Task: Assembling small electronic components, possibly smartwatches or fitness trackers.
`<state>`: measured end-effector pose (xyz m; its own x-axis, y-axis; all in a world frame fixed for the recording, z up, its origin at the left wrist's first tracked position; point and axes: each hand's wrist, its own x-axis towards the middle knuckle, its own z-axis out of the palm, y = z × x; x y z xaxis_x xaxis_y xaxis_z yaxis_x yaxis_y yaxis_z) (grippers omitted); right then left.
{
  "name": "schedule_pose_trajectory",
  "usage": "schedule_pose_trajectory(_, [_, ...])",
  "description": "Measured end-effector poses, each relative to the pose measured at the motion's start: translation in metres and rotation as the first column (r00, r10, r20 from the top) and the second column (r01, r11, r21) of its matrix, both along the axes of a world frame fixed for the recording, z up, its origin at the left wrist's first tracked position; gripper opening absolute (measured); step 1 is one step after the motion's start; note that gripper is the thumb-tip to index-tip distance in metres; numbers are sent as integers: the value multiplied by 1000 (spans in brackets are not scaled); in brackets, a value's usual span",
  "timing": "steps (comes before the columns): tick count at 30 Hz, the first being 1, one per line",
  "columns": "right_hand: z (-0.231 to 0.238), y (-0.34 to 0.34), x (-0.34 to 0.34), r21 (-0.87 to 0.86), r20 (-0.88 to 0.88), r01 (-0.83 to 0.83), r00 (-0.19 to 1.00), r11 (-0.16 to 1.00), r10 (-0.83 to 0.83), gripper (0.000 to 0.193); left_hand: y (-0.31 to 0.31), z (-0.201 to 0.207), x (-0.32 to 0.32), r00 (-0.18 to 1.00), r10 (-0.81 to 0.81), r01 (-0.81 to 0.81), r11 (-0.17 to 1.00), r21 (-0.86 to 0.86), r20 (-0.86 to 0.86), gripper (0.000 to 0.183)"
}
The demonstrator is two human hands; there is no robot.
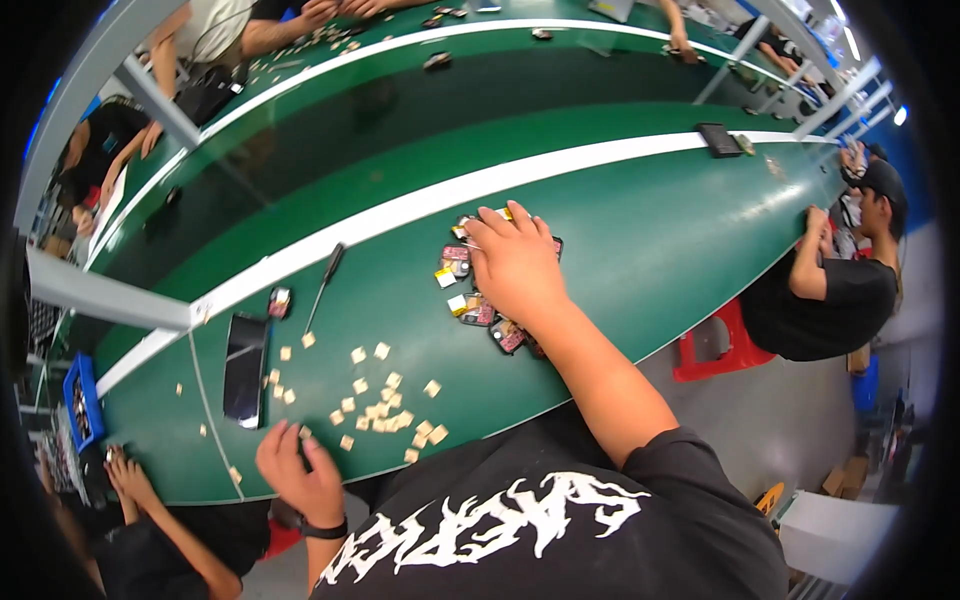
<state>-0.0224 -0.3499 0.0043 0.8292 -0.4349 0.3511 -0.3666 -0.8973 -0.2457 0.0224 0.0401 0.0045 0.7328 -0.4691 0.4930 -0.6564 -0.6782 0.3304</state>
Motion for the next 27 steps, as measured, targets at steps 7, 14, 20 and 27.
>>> schedule_pose_trajectory(7, [21,79,28,146,79,-351,936,925,343,26,-39,21,-13,909,-402,411,909,67,-115,50])
schedule_pose_trajectory(14, [77,49,-54,448,297,-189,953,874,54,29,-35,26,-3,899,-376,333,920,-204,-227,41])
schedule_pose_trajectory(20, [54,89,-102,414,-221,-101,953,904,208,53,-50,28,-6,829,-464,380,877,-294,-312,33])
schedule_pose_trajectory(27, [59,96,-93,535,-52,-162,973,829,224,50,-65,31,-23,422,-607,197,787,-585,-674,44])
